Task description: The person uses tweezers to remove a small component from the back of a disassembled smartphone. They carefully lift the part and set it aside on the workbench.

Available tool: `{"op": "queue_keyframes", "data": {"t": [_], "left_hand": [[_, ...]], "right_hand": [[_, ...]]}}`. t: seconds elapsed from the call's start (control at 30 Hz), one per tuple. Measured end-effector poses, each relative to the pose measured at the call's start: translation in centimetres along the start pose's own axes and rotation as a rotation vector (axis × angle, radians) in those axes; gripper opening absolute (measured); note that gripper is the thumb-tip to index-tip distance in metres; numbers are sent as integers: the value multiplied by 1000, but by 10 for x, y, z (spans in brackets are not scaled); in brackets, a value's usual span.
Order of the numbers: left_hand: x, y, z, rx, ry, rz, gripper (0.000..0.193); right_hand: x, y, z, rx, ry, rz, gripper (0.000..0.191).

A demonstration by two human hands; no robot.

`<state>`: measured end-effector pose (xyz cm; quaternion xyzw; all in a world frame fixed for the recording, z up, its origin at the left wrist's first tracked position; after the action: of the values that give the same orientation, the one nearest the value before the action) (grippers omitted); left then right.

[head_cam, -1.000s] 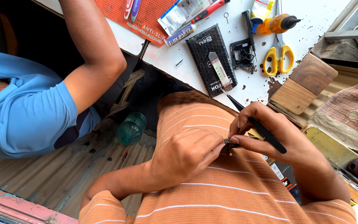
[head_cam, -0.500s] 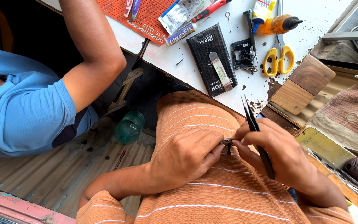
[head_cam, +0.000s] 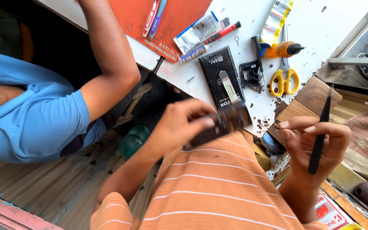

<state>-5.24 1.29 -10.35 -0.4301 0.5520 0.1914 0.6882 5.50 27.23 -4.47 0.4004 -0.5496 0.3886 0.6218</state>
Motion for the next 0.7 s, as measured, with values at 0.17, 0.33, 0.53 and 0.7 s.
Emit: {"op": "queue_keyframes", "data": {"t": [0.17, 0.33, 0.53, 0.7], "left_hand": [[66, 57, -21, -260, -559, -41, 33], [74, 88, 0, -372, -528, 32, 43], [47, 87, 7, -394, -155, 119, 44], [-19, 53, 7, -437, 548, 387, 44]], "right_hand": [[-29, -6, -15, -78, 28, 36, 38], [-49, -3, 2, -144, 65, 116, 37], [-54, 0, 35, -126, 444, 206, 33], [-60, 2, 47, -104, 636, 279, 32]]}}
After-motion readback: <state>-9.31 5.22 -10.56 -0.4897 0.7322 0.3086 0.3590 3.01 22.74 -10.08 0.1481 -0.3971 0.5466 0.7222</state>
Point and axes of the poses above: each hand's wrist, its own y-axis towards the middle knuckle, its own z-axis out of the palm, x = y × z, the point moved 10 cm from there along y, towards the middle knuckle, and after that the axes turned 3 degrees about y, right-handed, at the moved point
